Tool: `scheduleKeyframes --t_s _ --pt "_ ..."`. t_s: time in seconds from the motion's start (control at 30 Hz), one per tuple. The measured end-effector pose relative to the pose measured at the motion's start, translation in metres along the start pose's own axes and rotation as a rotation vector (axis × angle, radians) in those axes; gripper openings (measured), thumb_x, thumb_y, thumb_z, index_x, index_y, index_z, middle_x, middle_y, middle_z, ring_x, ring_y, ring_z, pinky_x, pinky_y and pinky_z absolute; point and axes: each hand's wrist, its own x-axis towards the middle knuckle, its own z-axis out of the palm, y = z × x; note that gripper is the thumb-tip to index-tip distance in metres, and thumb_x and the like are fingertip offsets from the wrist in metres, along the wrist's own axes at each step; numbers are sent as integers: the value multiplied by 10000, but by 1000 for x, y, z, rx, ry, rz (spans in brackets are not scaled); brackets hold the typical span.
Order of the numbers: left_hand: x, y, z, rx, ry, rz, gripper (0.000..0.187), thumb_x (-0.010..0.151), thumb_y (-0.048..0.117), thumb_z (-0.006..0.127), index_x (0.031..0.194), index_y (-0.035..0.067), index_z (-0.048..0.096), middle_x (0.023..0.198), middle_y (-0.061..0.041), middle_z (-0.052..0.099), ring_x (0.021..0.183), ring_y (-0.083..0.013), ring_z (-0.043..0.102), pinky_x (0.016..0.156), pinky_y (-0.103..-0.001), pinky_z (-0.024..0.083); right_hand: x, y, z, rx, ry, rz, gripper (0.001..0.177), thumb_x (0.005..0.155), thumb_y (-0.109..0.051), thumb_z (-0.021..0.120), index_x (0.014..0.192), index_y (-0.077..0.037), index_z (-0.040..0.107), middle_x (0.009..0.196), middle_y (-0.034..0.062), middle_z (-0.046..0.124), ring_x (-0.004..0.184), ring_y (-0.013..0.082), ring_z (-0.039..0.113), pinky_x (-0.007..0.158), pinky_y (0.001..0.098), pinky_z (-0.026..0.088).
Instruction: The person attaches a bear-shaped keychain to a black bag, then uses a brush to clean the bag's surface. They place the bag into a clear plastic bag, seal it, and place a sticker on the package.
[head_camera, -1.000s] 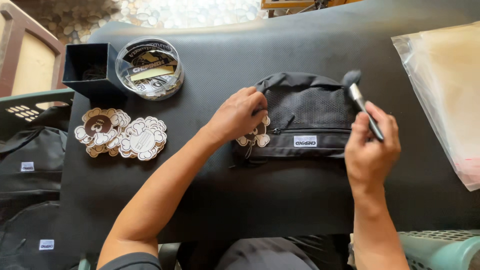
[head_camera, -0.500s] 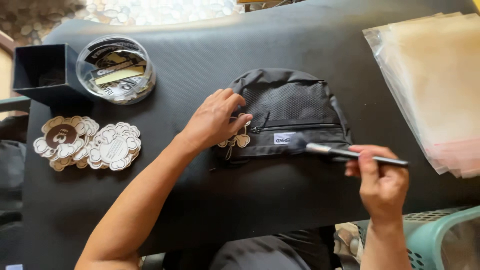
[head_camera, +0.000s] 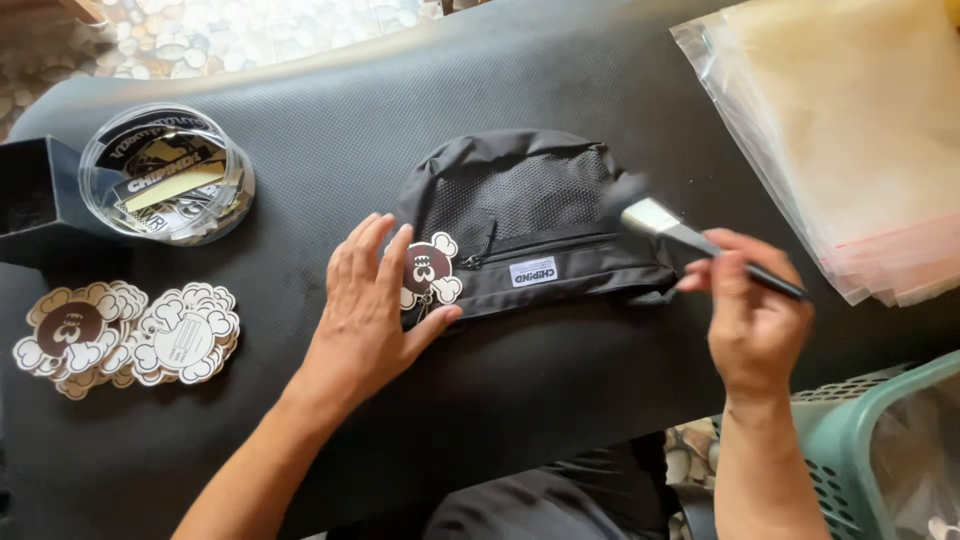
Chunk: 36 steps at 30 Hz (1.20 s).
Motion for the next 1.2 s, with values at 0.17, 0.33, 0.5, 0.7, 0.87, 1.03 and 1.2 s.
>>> scheduleKeyframes --t_s 0.17,0.33,0.5,0.7,0.87,1.03,1.2 --pt "-26 14 -2 -9 -48 -140 924 886 489 758 1523 -28 334 1511 -235 416 1421 -388 406 1207 -497 323 27 17 10 -373 95 -372 157 1187 -35 561 1222 73 668 1092 221 674 741 280 717 718 372 564" --pt "-42 17 7 -18 -64 -154 927 870 437 789 1531 -35 343 1552 -236 392 1420 -389 425 1207 -495 330 44 -4 45 -84 -169 -247 206 1125 -115 593 1257 18 680 1039 150 722 848 225 737 884 332 532" --pt "-48 12 16 -24 -6 -150 902 889 473 774 1530 -2 353 1567 -218 390 1424 -390 430 1205 -504 326 60 -13 67 -238 8 -474 139 1175 11 586 1226 73 700 1070 226 718 798 276 734 748 363 599" --pt "-47 17 16 -48 89 -154 900 847 505 808 1462 -65 480 1475 -288 494 1396 -419 483 1175 -518 353 35 -58 135 460 -322 -161 170 1019 -88 689 1157 -7 746 1020 165 744 806 185 736 847 357 595" --pt "-48 17 16 -32 101 -142 884 853 495 801 1459 -64 484 1481 -288 487 1397 -431 477 1167 -530 353 71 -40 129 -95 -150 -492 168 1138 -108 627 1224 -11 734 962 140 680 810 284 709 778 383 542" --pt "-48 16 18 -18 104 -145 883 857 505 787 1469 -53 478 1489 -283 475 1412 -431 461 1169 -529 353 56 -53 136 378 -463 -131 196 1053 -163 655 1176 -45 752 740 48 678 676 89 585 713 240 517" --pt "-50 18 18 -33 104 -148 869 868 483 787 1471 -60 475 1478 -293 481 1399 -440 471 1168 -536 352 64 -51 120 20 -205 -416 229 1179 -161 579 1203 28 705 906 154 721 786 245 732 739 346 561"
